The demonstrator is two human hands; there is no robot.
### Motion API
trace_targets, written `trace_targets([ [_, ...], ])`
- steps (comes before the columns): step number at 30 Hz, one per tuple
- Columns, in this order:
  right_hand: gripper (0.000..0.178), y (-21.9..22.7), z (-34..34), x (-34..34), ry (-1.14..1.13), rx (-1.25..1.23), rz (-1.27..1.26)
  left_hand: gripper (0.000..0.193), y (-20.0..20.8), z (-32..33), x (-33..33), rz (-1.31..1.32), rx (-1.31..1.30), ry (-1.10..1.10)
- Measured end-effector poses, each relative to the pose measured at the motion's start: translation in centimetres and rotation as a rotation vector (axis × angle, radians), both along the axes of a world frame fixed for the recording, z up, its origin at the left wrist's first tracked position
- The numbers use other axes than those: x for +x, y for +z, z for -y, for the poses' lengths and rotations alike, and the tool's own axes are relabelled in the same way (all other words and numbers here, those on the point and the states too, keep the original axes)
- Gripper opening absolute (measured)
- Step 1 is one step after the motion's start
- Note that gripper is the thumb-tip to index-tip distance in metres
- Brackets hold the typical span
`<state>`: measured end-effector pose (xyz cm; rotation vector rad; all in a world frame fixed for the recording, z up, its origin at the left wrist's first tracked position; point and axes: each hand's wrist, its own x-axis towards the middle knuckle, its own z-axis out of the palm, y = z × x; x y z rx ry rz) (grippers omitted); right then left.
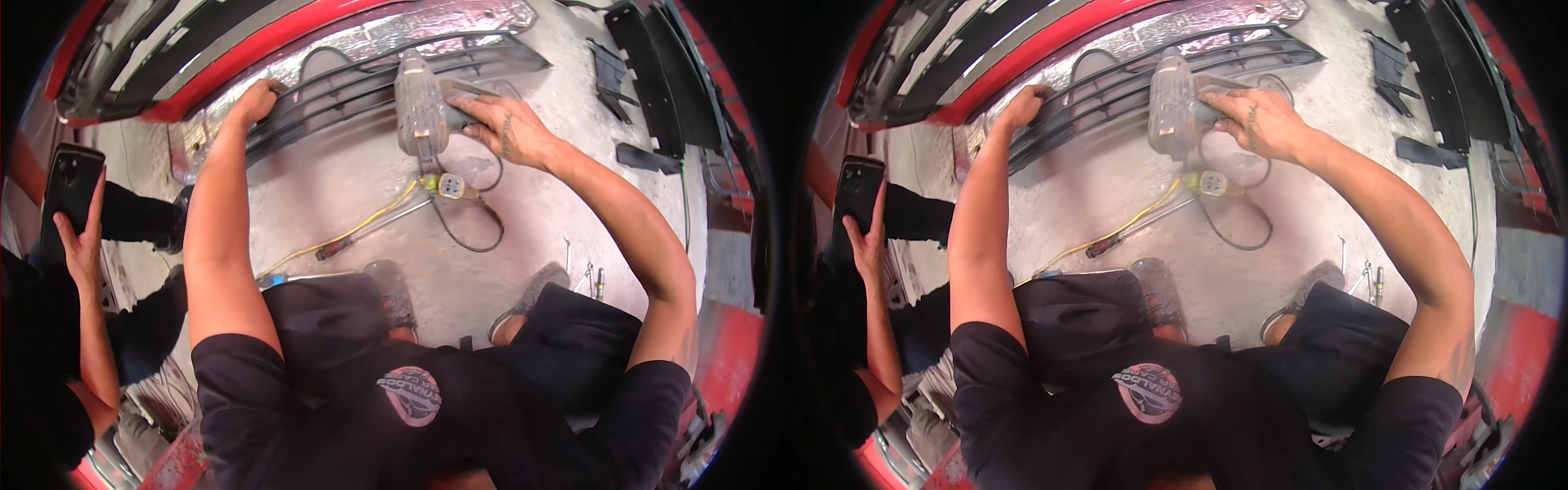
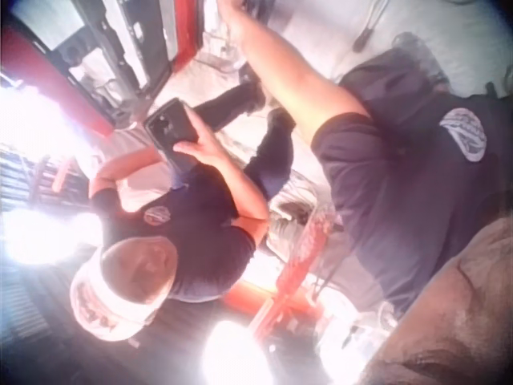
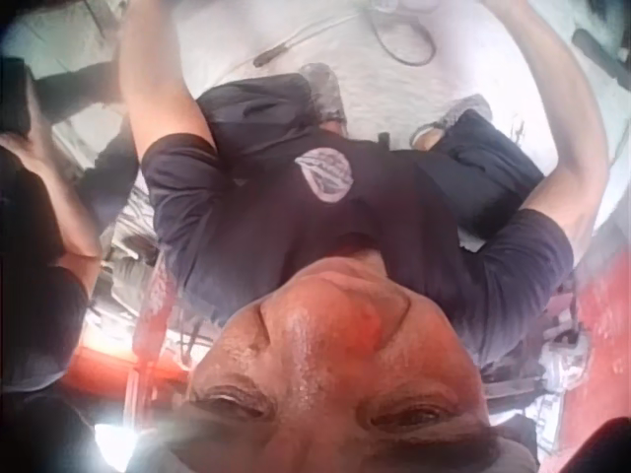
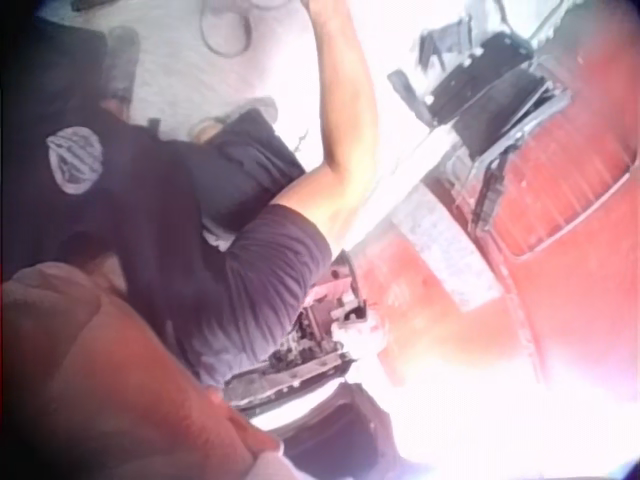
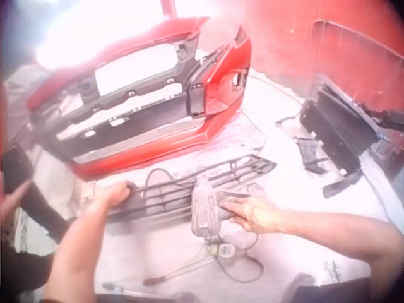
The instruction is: The person manipulates a plastic car grille by hand and applies heat with a heat gun to various sections of the component to reshape or repair it.
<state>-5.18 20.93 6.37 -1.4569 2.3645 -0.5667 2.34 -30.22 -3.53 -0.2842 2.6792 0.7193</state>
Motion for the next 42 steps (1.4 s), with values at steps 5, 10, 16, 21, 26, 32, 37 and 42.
trace_targets([
  [5, 0.047, 0.2, 4.9, 2.2, 0.105, 0.013, 0.068, 0.054, 1.0, 1.6, 2.1, -0.085, 0.03, 0.024],
  [10, 0.049, -0.1, 6.5, 3.2, 0.101, -0.027, 0.051, 0.051, 0.8, 4.6, 5.5, -0.05, 0.102, 0.206],
  [16, 0.051, 0.0, 5.1, 3.2, 0.014, -0.008, 0.038, 0.051, 1.7, 3.7, 5.9, -0.085, 0.062, 0.223],
  [21, 0.05, -0.8, 7.2, 4.4, 0.1, -0.043, 0.01, 0.045, 1.6, 3.2, 4.5, -0.036, -0.015, 0.173],
  [26, 0.048, -0.9, 10.4, 5.4, 0.146, -0.095, 0.091, 0.04, 1.5, 4.3, 4.8, 0.053, 0.016, 0.179],
  [32, 0.047, -0.8, 11.2, 5.4, 0.145, -0.188, 0.145, 0.037, 1.2, 4.2, 4.7, 0.039, 0.032, 0.174],
  [37, 0.048, -0.7, 10.2, 6.0, 0.025, -0.162, 0.137, 0.035, 2.3, 3.1, 4.7, 0.04, 0.037, 0.186],
  [42, 0.047, -2.1, 11.1, 6.5, 0.067, -0.204, 0.176, 0.034, 2.3, 2.0, 3.4, 0.046, 0.009, 0.161],
])
